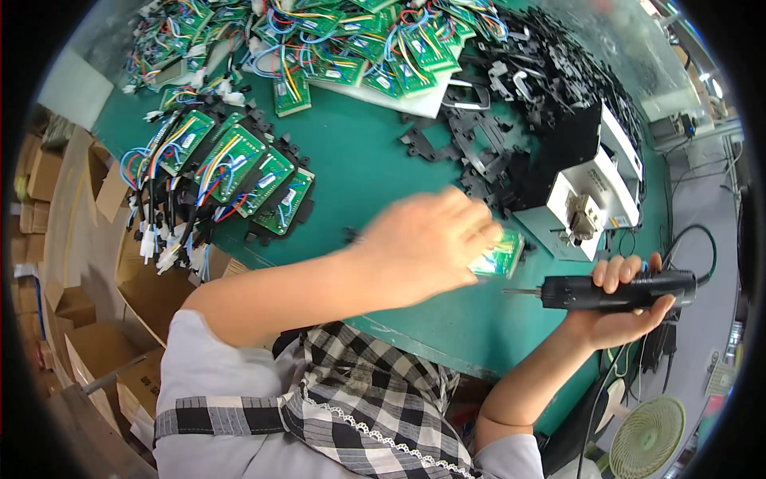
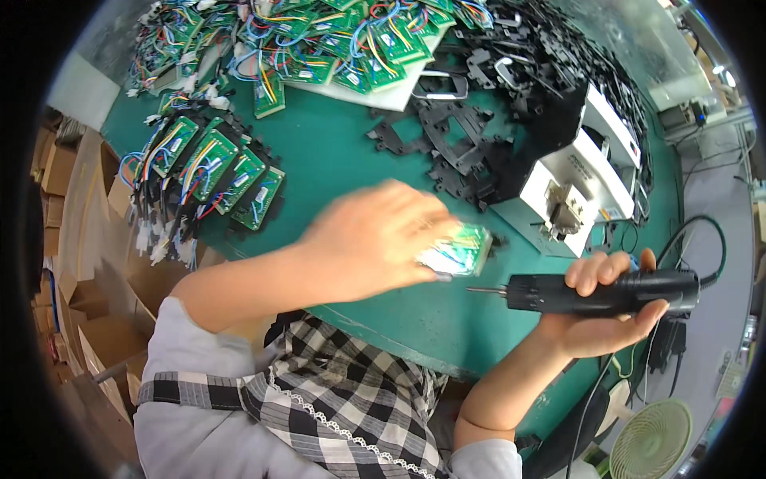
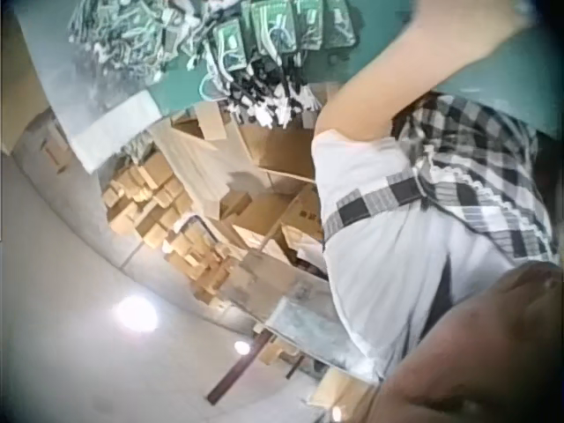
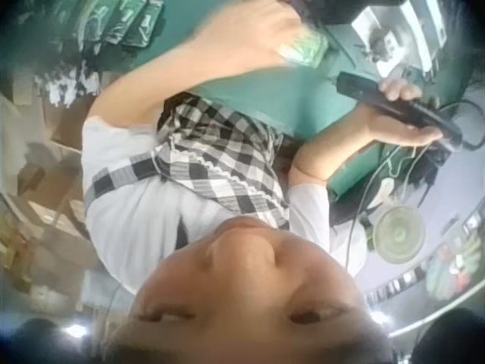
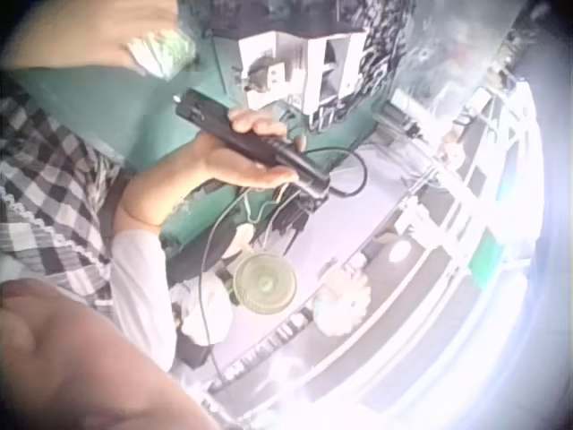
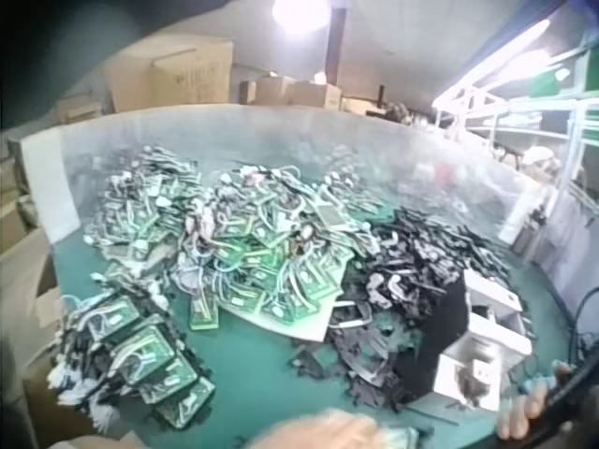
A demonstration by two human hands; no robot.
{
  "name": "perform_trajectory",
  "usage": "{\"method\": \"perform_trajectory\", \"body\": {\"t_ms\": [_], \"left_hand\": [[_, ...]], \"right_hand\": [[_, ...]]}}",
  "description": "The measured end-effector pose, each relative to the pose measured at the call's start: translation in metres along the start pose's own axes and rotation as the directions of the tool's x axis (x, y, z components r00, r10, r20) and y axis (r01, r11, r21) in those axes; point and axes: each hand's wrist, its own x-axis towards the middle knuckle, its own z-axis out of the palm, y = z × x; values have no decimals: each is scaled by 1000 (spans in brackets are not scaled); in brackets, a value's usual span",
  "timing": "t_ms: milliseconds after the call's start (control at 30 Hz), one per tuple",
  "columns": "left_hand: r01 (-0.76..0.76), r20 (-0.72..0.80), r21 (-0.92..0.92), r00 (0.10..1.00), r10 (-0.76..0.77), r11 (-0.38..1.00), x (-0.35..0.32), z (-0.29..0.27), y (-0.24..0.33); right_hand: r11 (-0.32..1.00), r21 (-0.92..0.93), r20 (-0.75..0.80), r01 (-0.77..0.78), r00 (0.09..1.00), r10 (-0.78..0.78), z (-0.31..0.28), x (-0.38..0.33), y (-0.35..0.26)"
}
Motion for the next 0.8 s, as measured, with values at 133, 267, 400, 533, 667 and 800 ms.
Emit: {"method": "perform_trajectory", "body": {"t_ms": [133,267,400,533,667,800], "left_hand": [[615,-372,103,753,-543,782,-48,-138,-43],[871,-171,53,489,-855,488,-165,-210,-127],[744,-364,483,651,-667,462,-166,-191,-124],[460,-330,577,887,-323,675,-50,-139,-55],[145,-19,456,988,-153,878,34,-31,-53],[172,-132,573,984,-116,801,119,29,-97]], "right_hand": [[991,-135,-204,2,979,-30,-23,7,-9],[994,-105,-275,-35,961,5,-22,12,-4],[996,-91,-261,-24,965,-1,-16,9,-2],[994,-107,-303,-7,953,-26,-21,8,2],[993,-106,-311,-51,950,16,-6,4,12],[990,-131,-313,-55,950,11,-13,-1,10]]}}
